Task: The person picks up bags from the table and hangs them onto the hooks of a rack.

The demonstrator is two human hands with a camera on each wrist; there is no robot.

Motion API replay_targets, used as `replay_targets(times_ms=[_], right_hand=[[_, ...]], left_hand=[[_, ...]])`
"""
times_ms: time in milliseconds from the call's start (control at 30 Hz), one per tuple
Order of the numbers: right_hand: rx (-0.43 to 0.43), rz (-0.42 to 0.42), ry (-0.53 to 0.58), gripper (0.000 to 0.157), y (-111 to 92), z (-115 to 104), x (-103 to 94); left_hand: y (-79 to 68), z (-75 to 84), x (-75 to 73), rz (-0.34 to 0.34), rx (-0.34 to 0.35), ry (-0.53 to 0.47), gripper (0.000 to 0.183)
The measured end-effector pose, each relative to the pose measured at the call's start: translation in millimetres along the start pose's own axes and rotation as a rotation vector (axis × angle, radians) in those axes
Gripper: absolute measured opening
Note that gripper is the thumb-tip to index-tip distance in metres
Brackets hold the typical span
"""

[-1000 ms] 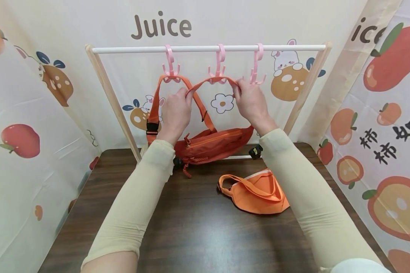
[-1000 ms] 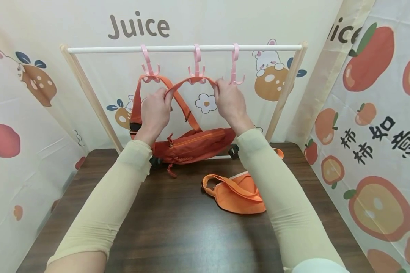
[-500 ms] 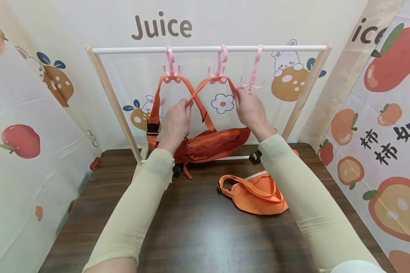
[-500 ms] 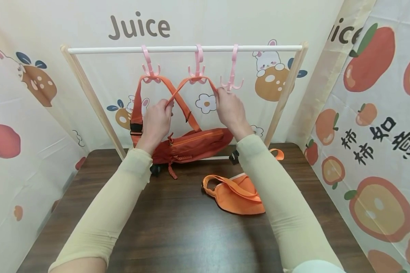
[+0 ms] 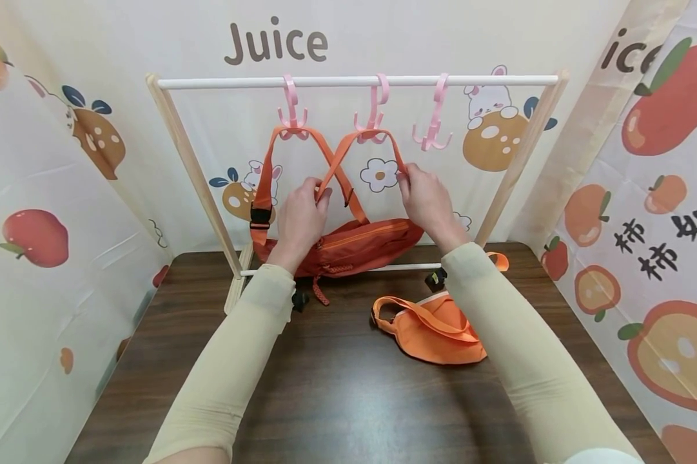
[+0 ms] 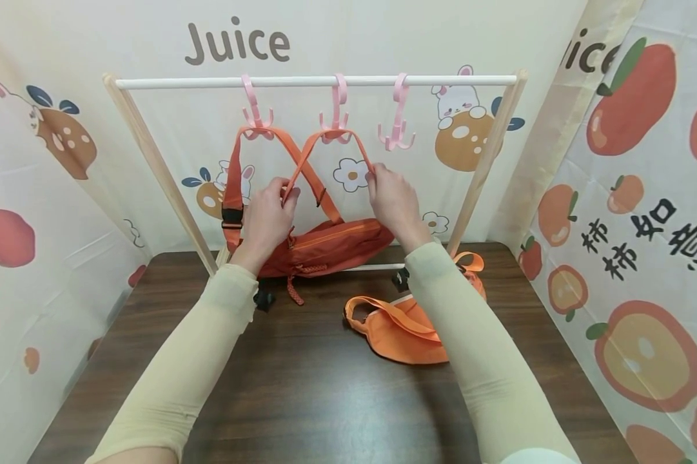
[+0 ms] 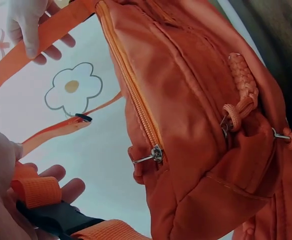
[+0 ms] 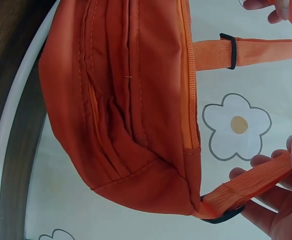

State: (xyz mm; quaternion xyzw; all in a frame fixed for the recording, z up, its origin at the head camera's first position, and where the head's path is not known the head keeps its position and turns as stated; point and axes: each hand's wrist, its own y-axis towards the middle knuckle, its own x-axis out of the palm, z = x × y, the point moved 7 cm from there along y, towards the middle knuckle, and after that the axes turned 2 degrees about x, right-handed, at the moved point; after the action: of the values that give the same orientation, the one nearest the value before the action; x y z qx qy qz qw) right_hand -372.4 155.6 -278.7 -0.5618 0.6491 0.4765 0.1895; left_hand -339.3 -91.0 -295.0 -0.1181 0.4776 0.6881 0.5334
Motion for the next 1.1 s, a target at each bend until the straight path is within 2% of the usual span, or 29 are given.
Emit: replay_targets(times_ms=[267,467,700,1100], right_hand=[[0.028,-0.001,0.045,0.042,-6,8,2.0],[0.045,-0.002,0.075,0.054,-12,13,-0.3],[0.067,-0.016,0.079,0.060,-21,19,-1.6],[-0.015,0.043,0.073,0.061,-41,24,-6.8]], left_hand=[[-8.8,3.0,2.2,0.004,0.024,-0.024,0.037],[-13.1,1.0,3.3,0.003,0.012,-0.040,0.047],[-18.3,0.0,3.2,0.001,0.011,-0.055,0.052],[-27.3,-5.8,-1.2,0.016,0.008,-0.049,0.062]])
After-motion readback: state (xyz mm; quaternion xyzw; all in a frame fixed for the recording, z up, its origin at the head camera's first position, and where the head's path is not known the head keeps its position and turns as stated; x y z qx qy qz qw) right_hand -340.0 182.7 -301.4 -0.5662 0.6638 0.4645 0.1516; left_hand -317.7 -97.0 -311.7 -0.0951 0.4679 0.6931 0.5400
